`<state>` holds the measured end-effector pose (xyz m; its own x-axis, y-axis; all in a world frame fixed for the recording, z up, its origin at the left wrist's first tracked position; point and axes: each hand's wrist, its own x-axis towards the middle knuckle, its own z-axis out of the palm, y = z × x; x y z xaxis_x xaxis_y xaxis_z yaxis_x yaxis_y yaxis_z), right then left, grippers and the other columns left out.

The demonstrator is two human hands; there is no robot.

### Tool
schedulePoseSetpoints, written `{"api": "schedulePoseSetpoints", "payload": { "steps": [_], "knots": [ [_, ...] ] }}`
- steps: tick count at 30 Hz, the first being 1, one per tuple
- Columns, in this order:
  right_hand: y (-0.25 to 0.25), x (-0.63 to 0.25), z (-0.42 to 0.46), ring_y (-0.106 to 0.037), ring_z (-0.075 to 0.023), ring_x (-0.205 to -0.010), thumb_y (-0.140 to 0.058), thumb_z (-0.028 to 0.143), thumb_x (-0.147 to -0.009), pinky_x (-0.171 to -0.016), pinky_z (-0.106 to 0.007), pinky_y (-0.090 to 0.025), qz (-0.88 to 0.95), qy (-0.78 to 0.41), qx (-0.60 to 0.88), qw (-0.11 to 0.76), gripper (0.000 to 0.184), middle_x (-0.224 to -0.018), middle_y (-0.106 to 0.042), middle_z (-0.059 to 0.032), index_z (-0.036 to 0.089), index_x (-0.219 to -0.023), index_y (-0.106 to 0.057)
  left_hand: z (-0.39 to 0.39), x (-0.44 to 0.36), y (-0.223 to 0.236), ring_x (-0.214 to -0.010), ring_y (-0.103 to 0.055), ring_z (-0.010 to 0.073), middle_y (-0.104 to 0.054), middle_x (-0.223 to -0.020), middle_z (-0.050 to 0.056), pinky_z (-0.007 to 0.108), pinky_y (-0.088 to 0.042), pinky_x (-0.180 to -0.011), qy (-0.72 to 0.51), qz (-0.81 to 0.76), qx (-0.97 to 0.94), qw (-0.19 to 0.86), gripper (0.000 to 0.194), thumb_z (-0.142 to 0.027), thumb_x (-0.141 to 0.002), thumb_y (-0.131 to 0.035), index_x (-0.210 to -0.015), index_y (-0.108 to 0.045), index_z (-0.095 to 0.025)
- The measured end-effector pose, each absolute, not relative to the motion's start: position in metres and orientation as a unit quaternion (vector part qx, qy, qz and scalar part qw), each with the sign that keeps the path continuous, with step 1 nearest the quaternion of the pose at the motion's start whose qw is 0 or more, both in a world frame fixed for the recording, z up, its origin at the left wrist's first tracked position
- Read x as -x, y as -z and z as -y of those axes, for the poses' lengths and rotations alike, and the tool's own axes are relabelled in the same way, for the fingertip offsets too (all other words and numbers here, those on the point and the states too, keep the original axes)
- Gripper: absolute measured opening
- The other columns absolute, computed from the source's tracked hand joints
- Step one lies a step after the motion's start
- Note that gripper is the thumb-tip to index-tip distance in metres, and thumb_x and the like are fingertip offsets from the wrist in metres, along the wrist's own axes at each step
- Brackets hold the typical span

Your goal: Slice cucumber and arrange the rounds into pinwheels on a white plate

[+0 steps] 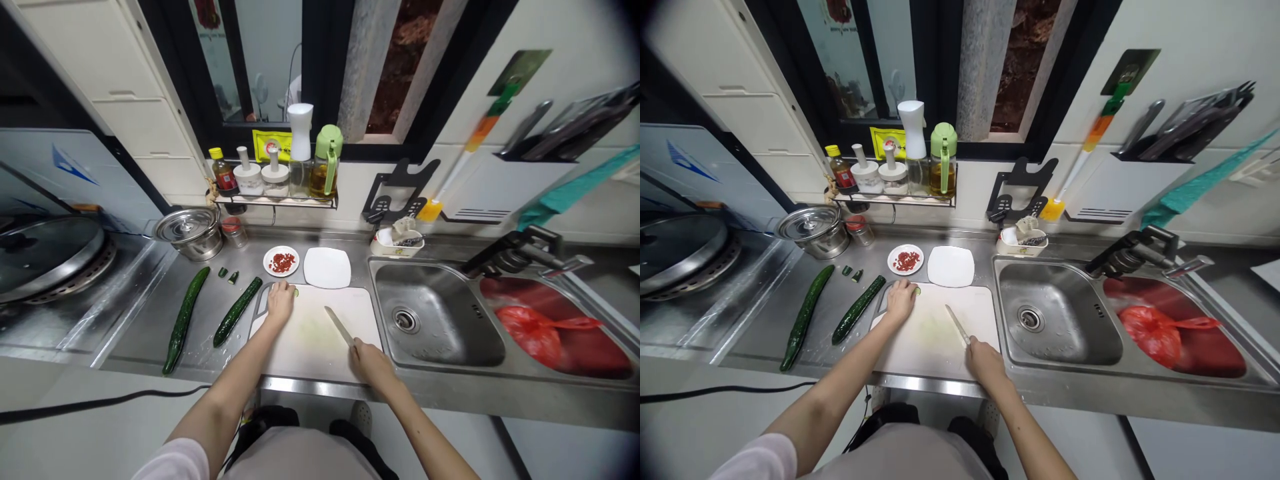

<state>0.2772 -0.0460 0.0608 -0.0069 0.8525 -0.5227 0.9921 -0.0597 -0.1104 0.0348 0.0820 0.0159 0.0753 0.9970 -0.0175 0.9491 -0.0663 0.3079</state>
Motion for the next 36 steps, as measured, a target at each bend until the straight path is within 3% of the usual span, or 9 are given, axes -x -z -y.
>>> {"api": "schedulePoseSetpoints", "payload": {
  "steps": [7, 11, 18, 36],
  "knots": [
    [-0.068, -0.275, 0.045, -0.066, -0.0261, -0.103, -0.029, 0.026, -0.098, -0.081, -0.033, -0.044, -0.667, 0.241, -0.688, 0.153, 0.034, -0.105, -0.070, -0.0159, 0.014, -0.112, -0.059, -0.080, -0.034, -0.018, -0.105, -0.054, 0.0231, -0.067, -0.103, 0.010, 0.032, -0.038, -0.088, -0.131, -0.686, -0.702, 0.142, 0.022, -0.023, -0.092, -0.049, -0.099, -0.070, -0.023],
    [-0.069, -0.275, 0.045, -0.065, -0.0254, -0.103, -0.030, 0.026, -0.098, -0.081, -0.033, -0.044, -0.670, 0.239, -0.686, 0.151, 0.034, -0.105, -0.070, -0.0164, 0.014, -0.113, -0.058, -0.072, -0.036, -0.021, -0.093, -0.061, 0.0197, -0.071, -0.096, 0.006, 0.028, -0.041, -0.078, -0.198, -0.723, -0.620, 0.234, 0.017, -0.029, -0.087, -0.058, -0.096, -0.071, -0.022],
    [-0.063, -0.276, 0.045, -0.066, -0.0244, -0.102, -0.031, 0.025, -0.098, -0.080, -0.032, -0.043, -0.671, 0.235, -0.687, 0.150, 0.033, -0.105, -0.070, -0.0162, 0.014, -0.113, -0.058, -0.038, -0.049, -0.011, -0.070, -0.063, 0.0119, -0.071, -0.076, 0.001, 0.021, -0.041, -0.063, -0.233, -0.713, -0.534, 0.390, 0.010, -0.024, -0.078, -0.067, -0.084, -0.072, -0.018],
    [-0.080, -0.255, 0.060, -0.065, -0.0249, -0.099, -0.031, 0.028, -0.099, -0.078, -0.031, -0.041, -0.714, 0.254, -0.632, 0.159, 0.033, -0.104, -0.069, -0.0149, 0.016, -0.112, -0.059, -0.034, -0.044, 0.004, -0.077, -0.062, 0.0153, -0.069, -0.080, 0.001, 0.024, -0.041, -0.068, -0.179, -0.725, -0.588, 0.312, 0.013, -0.018, -0.079, -0.061, -0.089, -0.067, -0.020]
  ]
}}
